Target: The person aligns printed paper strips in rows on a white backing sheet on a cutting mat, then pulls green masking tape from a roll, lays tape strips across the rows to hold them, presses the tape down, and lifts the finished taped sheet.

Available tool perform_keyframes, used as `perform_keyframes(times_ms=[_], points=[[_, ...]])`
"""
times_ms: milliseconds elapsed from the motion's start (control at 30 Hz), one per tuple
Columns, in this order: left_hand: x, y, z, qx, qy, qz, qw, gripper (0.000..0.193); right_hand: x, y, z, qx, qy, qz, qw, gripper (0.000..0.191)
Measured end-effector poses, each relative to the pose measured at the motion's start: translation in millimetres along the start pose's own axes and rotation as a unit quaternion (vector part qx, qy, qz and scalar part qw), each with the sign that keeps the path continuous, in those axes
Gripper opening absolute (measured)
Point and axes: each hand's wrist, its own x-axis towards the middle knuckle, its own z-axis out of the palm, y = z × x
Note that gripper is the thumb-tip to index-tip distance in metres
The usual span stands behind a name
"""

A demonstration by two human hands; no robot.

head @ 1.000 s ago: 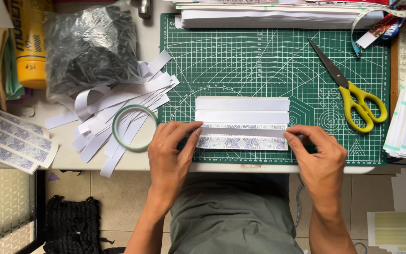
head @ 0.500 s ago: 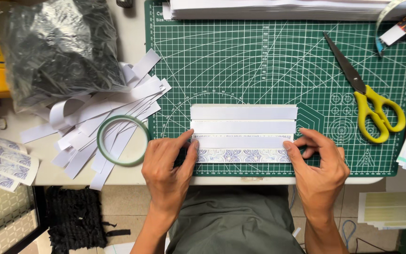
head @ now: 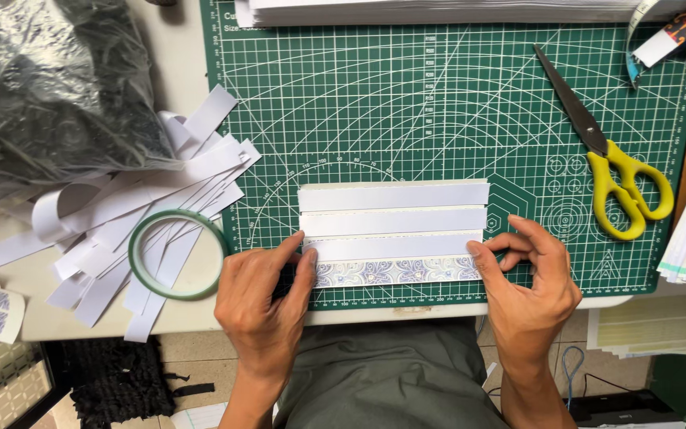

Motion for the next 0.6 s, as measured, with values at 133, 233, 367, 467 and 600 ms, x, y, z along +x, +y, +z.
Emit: perform_keyframes(times_ms=[133,233,367,467,600], points=[[-1.5,-1.5,0.7,0.002,0.000,0.001,1.000,0.027,-0.8,1.4,-0.3,-0.016,0.003,-0.008,1.000,0.048],[-2.1,-2.7,1.3,-0.001,0.001,0.003,1.000,0.027,-1.2,1.3,-0.7,-0.027,0.004,-0.018,0.999,0.047],[-2.2,-3.5,1.0,-0.008,0.001,0.004,1.000,0.027,-1.3,2.0,-0.7,-0.019,0.006,-0.018,1.000,0.045],[-2.0,-2.3,-1.0,-0.011,-0.003,0.002,1.000,0.025,-2.8,2.7,-0.6,-0.012,0.007,-0.012,1.000,0.043],[-0.8,-0.8,-4.7,-0.015,0.003,0.008,1.000,0.024,-8.6,3.0,-0.4,0.007,0.007,0.013,1.000,0.039]])
